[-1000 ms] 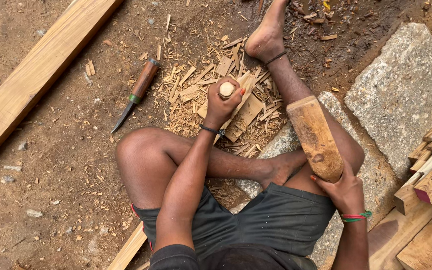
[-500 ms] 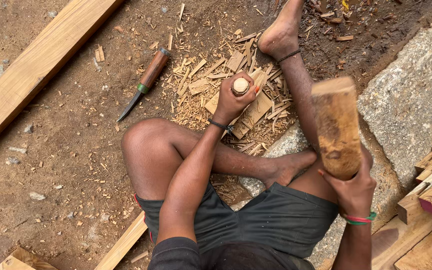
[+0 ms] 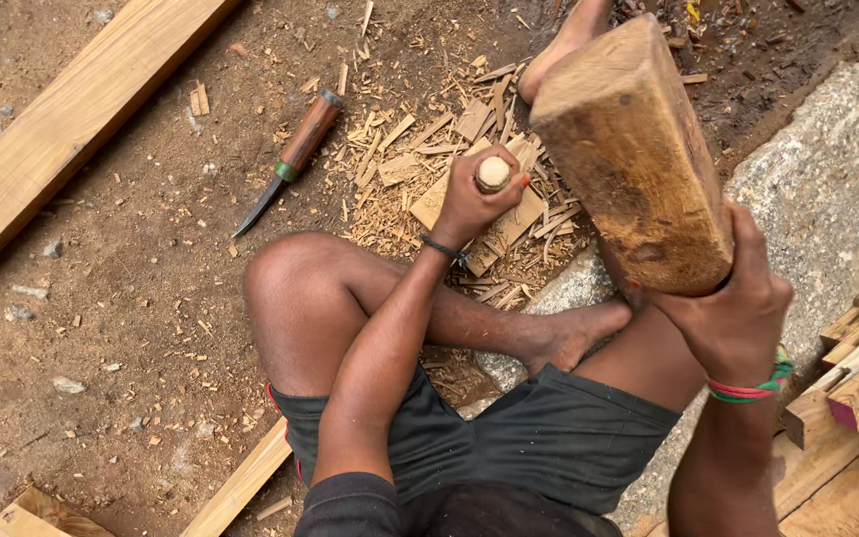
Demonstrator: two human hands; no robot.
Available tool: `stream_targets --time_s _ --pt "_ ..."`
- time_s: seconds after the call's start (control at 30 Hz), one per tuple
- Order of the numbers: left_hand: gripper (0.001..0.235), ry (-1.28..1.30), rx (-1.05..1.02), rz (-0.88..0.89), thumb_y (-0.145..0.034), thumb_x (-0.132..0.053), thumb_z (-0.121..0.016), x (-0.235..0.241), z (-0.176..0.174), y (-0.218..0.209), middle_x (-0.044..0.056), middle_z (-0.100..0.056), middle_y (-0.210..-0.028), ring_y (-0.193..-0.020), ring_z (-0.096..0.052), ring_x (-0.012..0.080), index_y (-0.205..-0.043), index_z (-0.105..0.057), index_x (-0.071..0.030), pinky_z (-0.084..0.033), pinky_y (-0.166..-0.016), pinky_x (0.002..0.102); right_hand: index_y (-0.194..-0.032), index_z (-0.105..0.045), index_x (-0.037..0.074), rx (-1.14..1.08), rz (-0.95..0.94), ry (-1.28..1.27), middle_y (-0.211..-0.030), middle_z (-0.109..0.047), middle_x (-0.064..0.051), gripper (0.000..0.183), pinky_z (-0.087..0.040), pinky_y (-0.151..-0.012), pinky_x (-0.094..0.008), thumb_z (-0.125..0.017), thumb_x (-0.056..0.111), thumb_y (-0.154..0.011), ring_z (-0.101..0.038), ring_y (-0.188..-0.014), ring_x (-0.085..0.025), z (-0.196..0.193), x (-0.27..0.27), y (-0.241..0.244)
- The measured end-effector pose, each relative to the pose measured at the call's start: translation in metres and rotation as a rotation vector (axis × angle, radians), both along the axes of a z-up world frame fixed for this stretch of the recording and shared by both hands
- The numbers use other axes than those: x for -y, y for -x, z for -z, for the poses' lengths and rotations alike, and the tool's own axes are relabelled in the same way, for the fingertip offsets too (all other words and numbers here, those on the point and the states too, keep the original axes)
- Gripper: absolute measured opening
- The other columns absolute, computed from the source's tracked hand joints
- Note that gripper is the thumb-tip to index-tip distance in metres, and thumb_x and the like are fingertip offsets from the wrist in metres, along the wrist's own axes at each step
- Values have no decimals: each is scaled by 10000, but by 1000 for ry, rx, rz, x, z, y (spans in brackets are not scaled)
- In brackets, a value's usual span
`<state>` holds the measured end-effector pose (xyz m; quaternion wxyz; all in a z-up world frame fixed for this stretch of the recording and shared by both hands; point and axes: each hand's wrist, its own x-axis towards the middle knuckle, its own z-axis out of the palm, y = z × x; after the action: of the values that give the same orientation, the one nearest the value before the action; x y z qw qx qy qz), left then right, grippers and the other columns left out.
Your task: The person sits cross-legged on the ground and uses a wooden mallet to strike a chisel held against a small piece of wood. They repeatedly adjust the chisel and strike it to shape the wood, producing wood shavings.
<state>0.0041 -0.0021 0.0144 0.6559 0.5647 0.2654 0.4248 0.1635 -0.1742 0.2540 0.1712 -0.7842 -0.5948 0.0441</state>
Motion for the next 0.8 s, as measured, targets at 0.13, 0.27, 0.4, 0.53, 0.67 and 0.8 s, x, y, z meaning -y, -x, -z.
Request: stream_targets --time_s 0.13,0.27,0.4,0.53,0.67,0.8 --pt "125 -35 24 -8 -907 -117 -753 4 0 1 0 -696 -786 -709 -661 76 -858 -650 -67 -553 -650 225 -1494 -462 -26 74 -64 -55 -1228 -705 -240 923 -615 -904 -406 -943 281 -769 -744 -1094 -351 -21 -11 2" --pt "156 7 -44 29 -910 -128 -788 12 30 -5 50 -736 -789 -724 -696 101 -878 -673 -29 -568 -664 245 -1505 -452 61 50 -55 -13 -1093 -716 -169 832 -611 -808 -366 -899 375 -878 -748 -963 -284 5 -17 8" --pt "347 -228 -193 25 -844 -149 -847 18 53 -7 138 -760 -1050 -956 -708 156 -1123 -719 11 -590 -825 311 -1441 -528 112 422 -132 202 -820 -717 -136 840 -516 -558 -424 -932 430 -777 -705 -674 -301 3 -23 -5" --pt "290 69 -142 186 -833 -198 -852 25 24 -4 71 -764 -941 -862 -726 120 -1030 -721 -30 -645 -776 304 -1514 -513 133 295 -21 247 -771 -696 -164 908 -527 -561 -435 -948 440 -778 -711 -657 -324 -9 -16 -16" --pt "230 54 62 265 -857 -189 -857 6 -9 -1 19 -732 -942 -880 -694 103 -928 -687 -49 -608 -816 291 -1538 -478 58 200 101 -23 -934 -708 -212 949 -574 -701 -456 -937 300 -743 -725 -828 -390 1 -1 -13" --pt "237 20 -102 329 -826 -182 -882 8 -20 -1 -7 -695 -827 -765 -646 88 -872 -687 -56 -556 -717 268 -1529 -430 2 54 85 -247 -1086 -726 -204 851 -600 -818 -406 -919 245 -877 -751 -942 -333 4 20 -19"
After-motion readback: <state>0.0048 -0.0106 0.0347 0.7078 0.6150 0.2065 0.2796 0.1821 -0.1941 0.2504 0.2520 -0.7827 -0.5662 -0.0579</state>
